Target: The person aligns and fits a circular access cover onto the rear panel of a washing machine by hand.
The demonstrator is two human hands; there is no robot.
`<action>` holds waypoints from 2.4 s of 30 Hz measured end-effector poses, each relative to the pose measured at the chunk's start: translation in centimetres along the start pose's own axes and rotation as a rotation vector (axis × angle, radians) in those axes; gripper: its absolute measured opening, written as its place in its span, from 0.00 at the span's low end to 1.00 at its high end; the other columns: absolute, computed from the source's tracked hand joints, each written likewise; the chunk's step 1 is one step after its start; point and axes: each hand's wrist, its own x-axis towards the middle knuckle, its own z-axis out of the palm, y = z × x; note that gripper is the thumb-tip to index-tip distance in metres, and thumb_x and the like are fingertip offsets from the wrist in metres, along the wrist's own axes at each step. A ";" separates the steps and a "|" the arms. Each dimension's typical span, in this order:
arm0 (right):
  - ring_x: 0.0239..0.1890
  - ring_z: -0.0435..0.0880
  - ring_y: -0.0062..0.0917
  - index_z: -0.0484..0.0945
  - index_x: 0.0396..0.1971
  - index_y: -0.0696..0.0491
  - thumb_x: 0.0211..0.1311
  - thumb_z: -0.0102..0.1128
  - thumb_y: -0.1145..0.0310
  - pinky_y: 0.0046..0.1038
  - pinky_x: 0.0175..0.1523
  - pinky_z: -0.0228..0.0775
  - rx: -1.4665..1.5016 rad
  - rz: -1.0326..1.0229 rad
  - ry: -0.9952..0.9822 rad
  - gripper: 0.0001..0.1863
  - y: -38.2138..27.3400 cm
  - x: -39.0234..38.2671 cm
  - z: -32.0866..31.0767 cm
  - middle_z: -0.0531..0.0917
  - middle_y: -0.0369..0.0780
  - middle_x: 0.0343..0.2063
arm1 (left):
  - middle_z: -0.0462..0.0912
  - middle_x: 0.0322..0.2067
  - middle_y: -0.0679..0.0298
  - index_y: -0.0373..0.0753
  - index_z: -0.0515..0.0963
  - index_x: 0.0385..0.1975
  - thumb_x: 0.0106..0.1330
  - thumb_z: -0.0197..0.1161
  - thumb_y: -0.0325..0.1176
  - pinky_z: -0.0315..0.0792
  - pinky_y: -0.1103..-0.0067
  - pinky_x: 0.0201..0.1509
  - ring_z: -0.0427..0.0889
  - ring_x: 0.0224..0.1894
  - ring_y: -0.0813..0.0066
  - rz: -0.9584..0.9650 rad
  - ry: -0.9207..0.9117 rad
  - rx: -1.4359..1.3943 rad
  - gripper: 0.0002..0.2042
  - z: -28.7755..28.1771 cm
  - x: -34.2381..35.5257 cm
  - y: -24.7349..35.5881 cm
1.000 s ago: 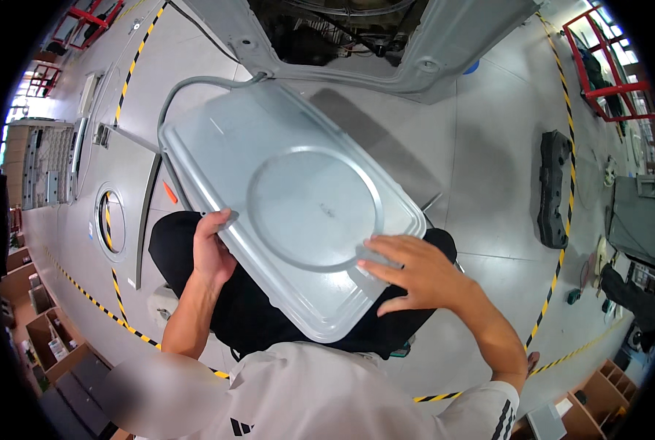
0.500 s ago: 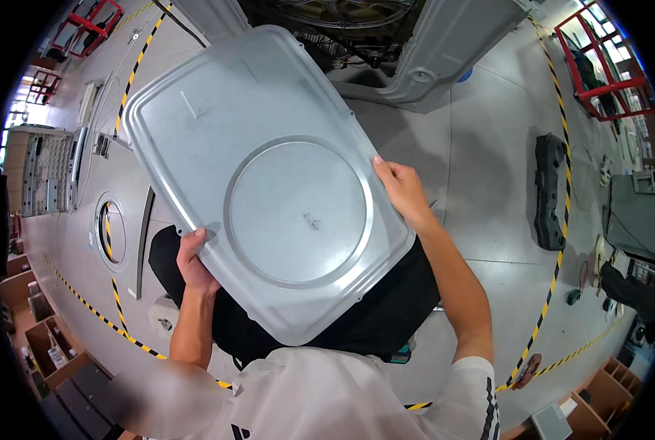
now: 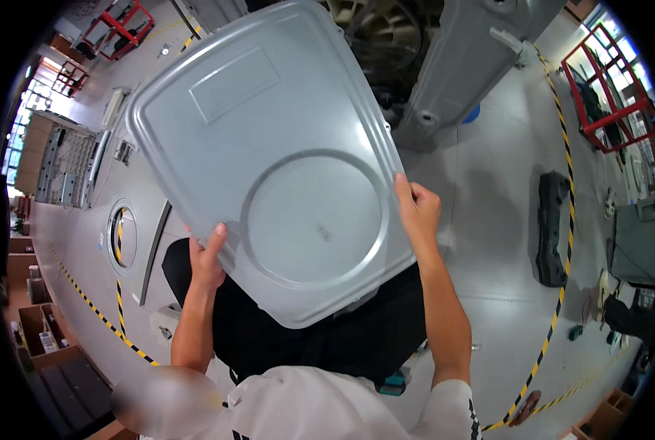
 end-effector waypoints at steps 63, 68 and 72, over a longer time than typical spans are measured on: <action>0.33 0.73 0.14 0.75 0.37 0.63 0.57 0.55 0.76 0.17 0.41 0.65 0.645 0.054 -0.165 0.09 -2.8 -11.4 4.9 0.79 0.35 0.31 | 0.74 0.12 0.59 0.26 0.76 0.39 0.44 0.65 0.38 0.66 0.74 0.16 0.75 0.13 0.62 0.594 -0.443 0.945 0.24 12.1 -1.9 -1.0; 0.34 0.74 0.15 0.76 0.37 0.62 0.56 0.55 0.77 0.19 0.42 0.65 0.549 -0.059 -0.196 0.09 -2.3 -11.5 3.0 0.80 0.36 0.32 | 0.76 0.14 0.57 0.23 0.74 0.41 0.44 0.65 0.39 0.67 0.72 0.17 0.76 0.14 0.61 0.603 -0.465 0.982 0.27 13.0 -3.0 -1.6; 0.35 0.75 0.17 0.76 0.37 0.62 0.54 0.57 0.77 0.20 0.43 0.65 0.703 -0.023 -0.178 0.10 -2.1 -11.8 2.0 0.80 0.37 0.33 | 0.73 0.11 0.59 0.27 0.75 0.42 0.48 0.66 0.42 0.67 0.73 0.16 0.74 0.13 0.61 0.514 -0.499 1.032 0.26 13.5 -3.6 -0.5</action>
